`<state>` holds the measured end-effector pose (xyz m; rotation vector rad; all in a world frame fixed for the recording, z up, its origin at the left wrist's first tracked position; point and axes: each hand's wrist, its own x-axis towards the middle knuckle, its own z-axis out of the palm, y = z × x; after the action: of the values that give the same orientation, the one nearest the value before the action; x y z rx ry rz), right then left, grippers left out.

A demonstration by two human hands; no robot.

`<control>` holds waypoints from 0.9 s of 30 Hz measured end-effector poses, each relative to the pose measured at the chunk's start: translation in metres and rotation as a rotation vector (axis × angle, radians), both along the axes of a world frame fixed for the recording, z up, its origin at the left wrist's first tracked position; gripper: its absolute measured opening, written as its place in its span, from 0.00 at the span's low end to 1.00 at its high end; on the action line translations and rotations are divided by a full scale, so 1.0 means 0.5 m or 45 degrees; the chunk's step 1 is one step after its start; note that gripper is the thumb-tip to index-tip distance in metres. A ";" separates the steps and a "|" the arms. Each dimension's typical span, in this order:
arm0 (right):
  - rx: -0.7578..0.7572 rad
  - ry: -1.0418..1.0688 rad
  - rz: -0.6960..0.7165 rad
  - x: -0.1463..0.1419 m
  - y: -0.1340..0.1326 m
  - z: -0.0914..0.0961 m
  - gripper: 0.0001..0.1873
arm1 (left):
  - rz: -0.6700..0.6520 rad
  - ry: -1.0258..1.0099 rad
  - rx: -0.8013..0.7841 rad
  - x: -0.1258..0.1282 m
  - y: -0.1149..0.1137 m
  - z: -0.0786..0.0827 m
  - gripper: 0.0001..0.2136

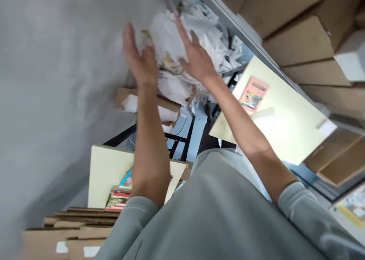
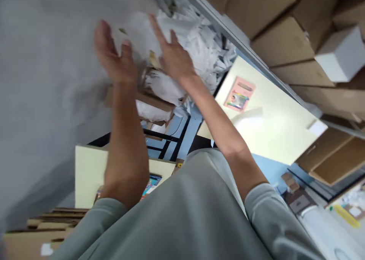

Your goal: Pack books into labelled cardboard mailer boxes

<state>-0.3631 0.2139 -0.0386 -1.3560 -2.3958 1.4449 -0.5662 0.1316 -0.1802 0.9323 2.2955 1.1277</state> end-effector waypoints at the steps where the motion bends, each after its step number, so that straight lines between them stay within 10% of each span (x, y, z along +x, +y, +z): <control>1: 0.070 -0.129 -0.038 0.025 -0.023 0.033 0.37 | 0.044 -0.031 -0.047 0.013 0.010 -0.001 0.24; 7: 0.296 -0.130 -0.166 0.331 -0.263 0.208 0.23 | -0.443 -0.437 0.286 0.261 -0.140 0.163 0.28; 13: 0.307 -0.577 -0.870 0.705 -0.417 0.170 0.29 | -0.801 -0.599 -0.282 0.573 -0.290 0.337 0.31; 17: 0.217 -0.681 -0.630 0.788 -0.407 0.095 0.42 | -1.060 -0.347 -0.568 0.692 -0.286 0.333 0.42; 22: 0.165 -0.427 -0.451 0.789 -0.328 0.022 0.32 | -1.063 -0.366 -0.516 0.755 -0.243 0.283 0.23; 27: 0.142 -0.278 -0.598 0.880 -0.304 0.086 0.22 | -1.114 -0.771 -0.487 0.773 -0.176 0.284 0.18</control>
<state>0.0770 0.0618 0.0042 -1.9595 -2.0215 1.0726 -0.1795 0.0435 -0.0381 1.0735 1.3026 0.4617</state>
